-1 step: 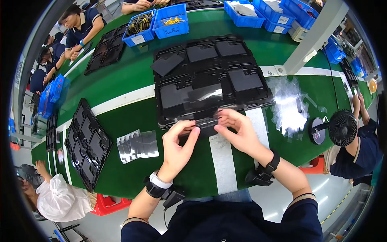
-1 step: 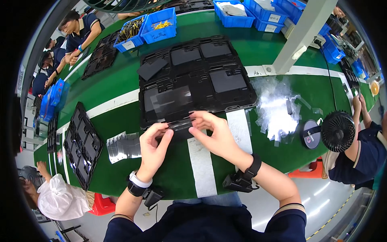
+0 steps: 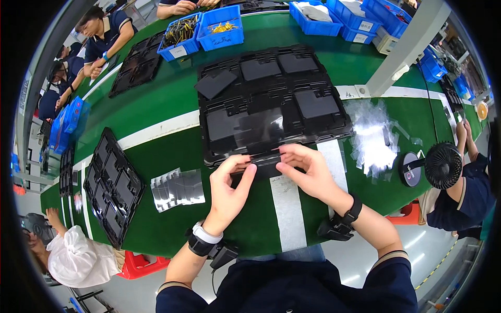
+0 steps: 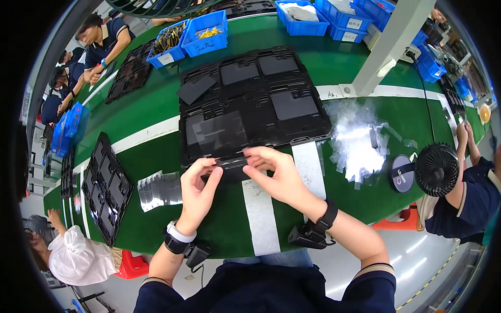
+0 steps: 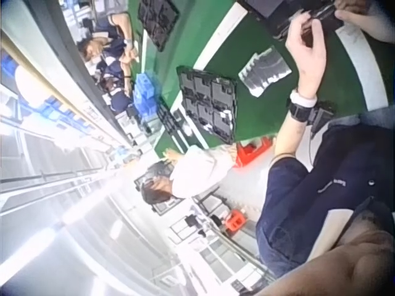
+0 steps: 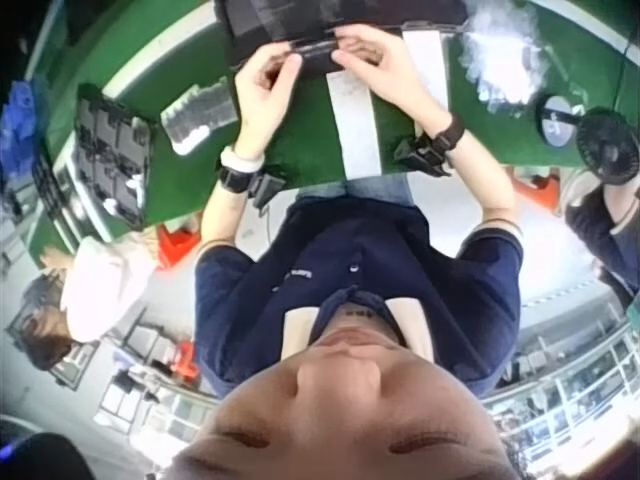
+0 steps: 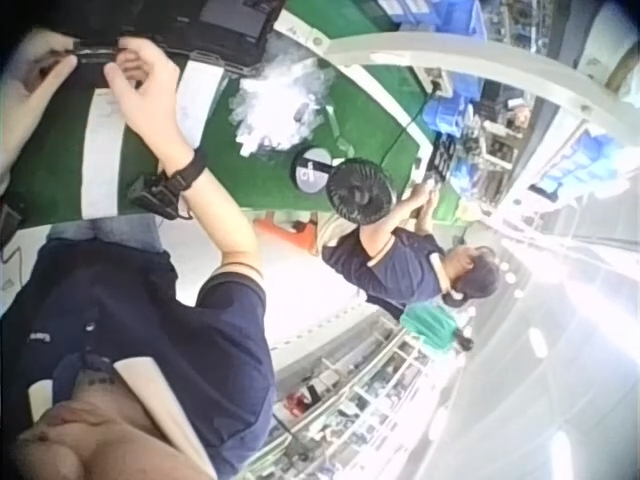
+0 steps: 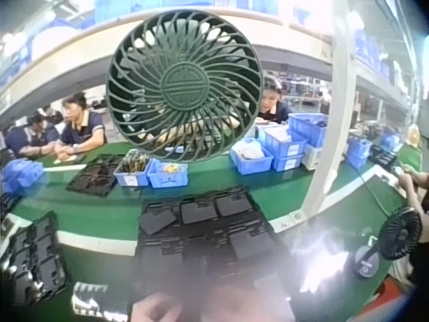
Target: Assembling plastic components into trays on a production assembly line.
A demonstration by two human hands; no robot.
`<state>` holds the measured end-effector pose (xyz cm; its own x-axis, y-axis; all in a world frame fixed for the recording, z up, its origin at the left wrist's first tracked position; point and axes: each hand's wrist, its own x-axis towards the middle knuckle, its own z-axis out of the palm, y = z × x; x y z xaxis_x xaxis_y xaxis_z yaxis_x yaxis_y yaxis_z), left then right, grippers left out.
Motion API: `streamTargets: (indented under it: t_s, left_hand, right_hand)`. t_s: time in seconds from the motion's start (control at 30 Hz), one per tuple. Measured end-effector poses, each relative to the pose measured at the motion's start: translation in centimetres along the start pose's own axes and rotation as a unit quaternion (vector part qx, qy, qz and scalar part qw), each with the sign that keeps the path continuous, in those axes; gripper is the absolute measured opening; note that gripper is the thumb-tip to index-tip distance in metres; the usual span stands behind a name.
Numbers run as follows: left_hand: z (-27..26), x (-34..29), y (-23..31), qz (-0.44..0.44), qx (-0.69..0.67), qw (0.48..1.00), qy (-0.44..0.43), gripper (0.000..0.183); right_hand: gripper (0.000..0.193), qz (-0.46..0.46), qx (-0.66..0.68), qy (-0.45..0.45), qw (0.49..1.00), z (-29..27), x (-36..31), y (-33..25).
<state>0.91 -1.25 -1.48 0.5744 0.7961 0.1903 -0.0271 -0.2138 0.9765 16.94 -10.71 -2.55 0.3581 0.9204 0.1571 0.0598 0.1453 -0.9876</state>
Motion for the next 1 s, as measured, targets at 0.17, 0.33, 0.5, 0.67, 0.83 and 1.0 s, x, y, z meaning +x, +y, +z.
streamTargets:
  t_s: [0.17, 0.33, 0.5, 0.67, 0.83, 1.0]
  left_hand:
    - [-0.2, 0.5, -0.2, -0.037, -0.018, 0.998, -0.043, 0.023]
    - [-0.3, 0.2, 0.1, -0.045, -0.019, 0.999, -0.011, 0.024]
    - [-0.2, 0.0, 0.9, -0.029, -0.024, 0.999, 0.01, 0.025]
    - [-0.6, -0.1, 0.9, -0.034, -0.031, 0.997, -0.067, 0.023]
    - [-0.4, -0.1, 1.4, -0.049, -0.044, 0.995, -0.079, 0.021]
    - [-0.1, -0.3, 0.8, -0.071, -0.065, 0.992, -0.084, 0.023]
  right_hand:
    - [0.022, 0.043, 0.036, -0.024, 0.998, 0.2, 0.2, -0.8]
    - [0.023, 0.016, 0.042, 0.01, 0.999, 0.4, 0.1, -1.0]
    - [0.026, -0.174, -0.18, 0.02, 0.968, -0.1, 0.1, -1.7]
    - [0.013, 0.108, 0.264, -0.051, 0.957, -1.0, 0.4, -0.6]
    - [0.011, 0.059, 0.072, -0.048, 0.994, -0.5, 0.3, -1.4]
    - [0.009, -0.102, -0.17, -0.011, 0.98, -0.1, 0.1, -1.4]
